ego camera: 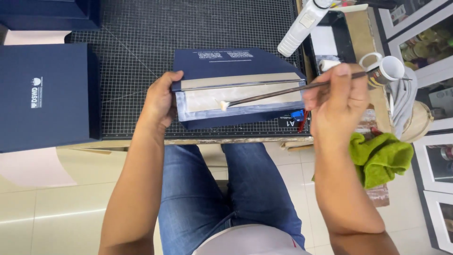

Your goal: Applying glue to the flap of a blue cardboard box using a roller and a brush, then wiping with a cloth.

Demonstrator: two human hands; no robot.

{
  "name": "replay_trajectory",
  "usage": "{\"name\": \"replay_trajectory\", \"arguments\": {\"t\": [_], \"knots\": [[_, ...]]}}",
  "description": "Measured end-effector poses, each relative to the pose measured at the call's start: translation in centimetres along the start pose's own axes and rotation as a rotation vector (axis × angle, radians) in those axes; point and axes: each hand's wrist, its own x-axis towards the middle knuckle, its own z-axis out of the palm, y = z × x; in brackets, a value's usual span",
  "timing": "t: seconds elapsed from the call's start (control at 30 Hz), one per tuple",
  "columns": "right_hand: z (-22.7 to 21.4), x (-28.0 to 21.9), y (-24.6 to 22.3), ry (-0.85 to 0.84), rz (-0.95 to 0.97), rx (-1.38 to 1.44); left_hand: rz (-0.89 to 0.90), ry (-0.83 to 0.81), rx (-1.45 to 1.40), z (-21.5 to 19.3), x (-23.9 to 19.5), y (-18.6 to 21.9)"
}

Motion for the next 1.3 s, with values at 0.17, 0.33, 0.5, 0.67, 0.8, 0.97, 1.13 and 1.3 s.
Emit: {"name": "replay_trajectory", "arguments": {"t": [0.17, 0.33, 0.5, 0.67, 0.8, 0.97, 1.13, 1.3], "knots": [[-5.9, 2.2, -0.4, 0.140, -0.069, -0.088, 0.033, -0.049, -0.072, -0.3, 0.6, -0.4], [-0.9, -0.7, -1.5, 0.194, -0.035, 0.088, 0.019, -0.055, -0.046, -0.5, 0.7, -0.7], [5.7, -3.0, -1.8, -0.043, -0.068, 0.103, 0.035, -0.067, -0.061, -0.9, 1.4, -1.1], [7.1, -3.5, -1.1, -0.047, -0.019, 0.047, 0.035, -0.093, -0.060, -0.9, 1.5, -1.1], [5.8, -2.9, -0.5, -0.103, -0.052, 0.004, 0.045, -0.099, -0.059, -0.8, 1.5, -1.1], [5.3, -2.2, -2.4, -0.040, -0.171, -0.030, 0.066, -0.128, -0.083, -0.8, 1.4, -1.1], [6.1, -3.0, -1.0, -0.136, -0.131, 0.008, 0.056, -0.122, -0.082, -0.8, 1.5, -1.2], [4.7, -1.7, -1.7, 0.010, -0.182, -0.127, 0.052, -0.104, -0.075, -0.7, 0.9, -0.9]]}}
